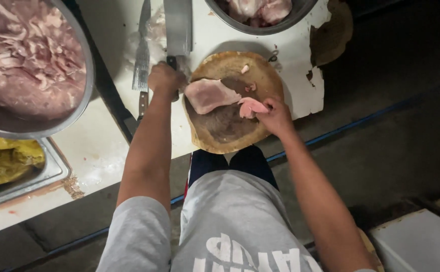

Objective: A person is slicing raw meat into thin strips on a wooden cutting board using a knife.

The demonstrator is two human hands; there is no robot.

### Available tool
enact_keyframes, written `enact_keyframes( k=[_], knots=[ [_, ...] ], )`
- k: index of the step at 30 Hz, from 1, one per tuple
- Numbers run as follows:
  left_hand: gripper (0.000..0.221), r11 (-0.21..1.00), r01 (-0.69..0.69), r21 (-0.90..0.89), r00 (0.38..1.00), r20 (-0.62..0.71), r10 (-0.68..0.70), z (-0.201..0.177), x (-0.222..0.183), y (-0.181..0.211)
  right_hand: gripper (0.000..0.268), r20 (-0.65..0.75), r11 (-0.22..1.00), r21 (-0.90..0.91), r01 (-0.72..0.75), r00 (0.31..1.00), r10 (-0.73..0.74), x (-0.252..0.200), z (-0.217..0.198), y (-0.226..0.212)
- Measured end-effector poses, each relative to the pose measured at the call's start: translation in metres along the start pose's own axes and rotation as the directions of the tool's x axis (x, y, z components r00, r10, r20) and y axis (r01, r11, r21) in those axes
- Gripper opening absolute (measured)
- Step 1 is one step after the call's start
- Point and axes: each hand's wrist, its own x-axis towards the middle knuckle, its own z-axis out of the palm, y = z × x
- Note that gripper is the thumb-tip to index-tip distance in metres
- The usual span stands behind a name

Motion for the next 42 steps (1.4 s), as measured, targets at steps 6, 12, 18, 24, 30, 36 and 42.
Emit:
enact_keyframes(
  k=[6, 12, 18, 24, 30, 36, 42],
  knots=[
    [0.045, 0.97, -0.125, -0.21, 0.978, -0.192, 0.085, -0.041, 0.002, -0.026, 0.028, 0.302, 0.945, 0.325, -0.034, 0.951, -0.069, -0.032, -0.066, -0.08],
    [0.051, 0.928, -0.154, -0.34, 0.982, -0.158, 0.105, -0.111, -0.15, -0.028, 0.041, 0.314, 0.963, 0.103, 0.247, 0.911, -0.267, -0.014, -0.085, -0.064],
    [0.047, 0.693, -0.292, -0.659, 0.942, -0.071, 0.329, -0.03, -0.296, -0.053, 0.026, -0.098, 0.99, -0.021, 0.14, 0.985, -0.141, 0.011, -0.037, 0.052],
    [0.028, 0.858, -0.381, -0.343, 0.911, 0.018, 0.412, 0.04, -0.34, 0.026, 0.046, -0.295, 0.952, 0.298, 0.072, 0.955, 0.02, 0.004, -0.005, 0.118],
    [0.035, 0.886, -0.46, -0.065, 0.887, -0.079, 0.455, 0.057, -0.295, 0.085, 0.028, -0.589, 0.975, 0.204, 0.087, 0.806, 0.052, -0.065, -0.021, 0.142],
    [0.036, 0.055, -0.97, -0.237, 0.192, -0.606, 0.772, -0.038, -0.314, 0.126, 0.015, -0.786, 0.94, 0.298, 0.166, 0.602, 0.143, -0.152, -0.037, 0.094],
    [0.054, 0.877, -0.434, 0.205, 0.893, 0.23, 0.388, 0.054, -0.331, 0.082, 0.01, -0.801, 0.947, 0.235, 0.218, 0.596, 0.061, -0.141, -0.016, 0.005]
  ],
)
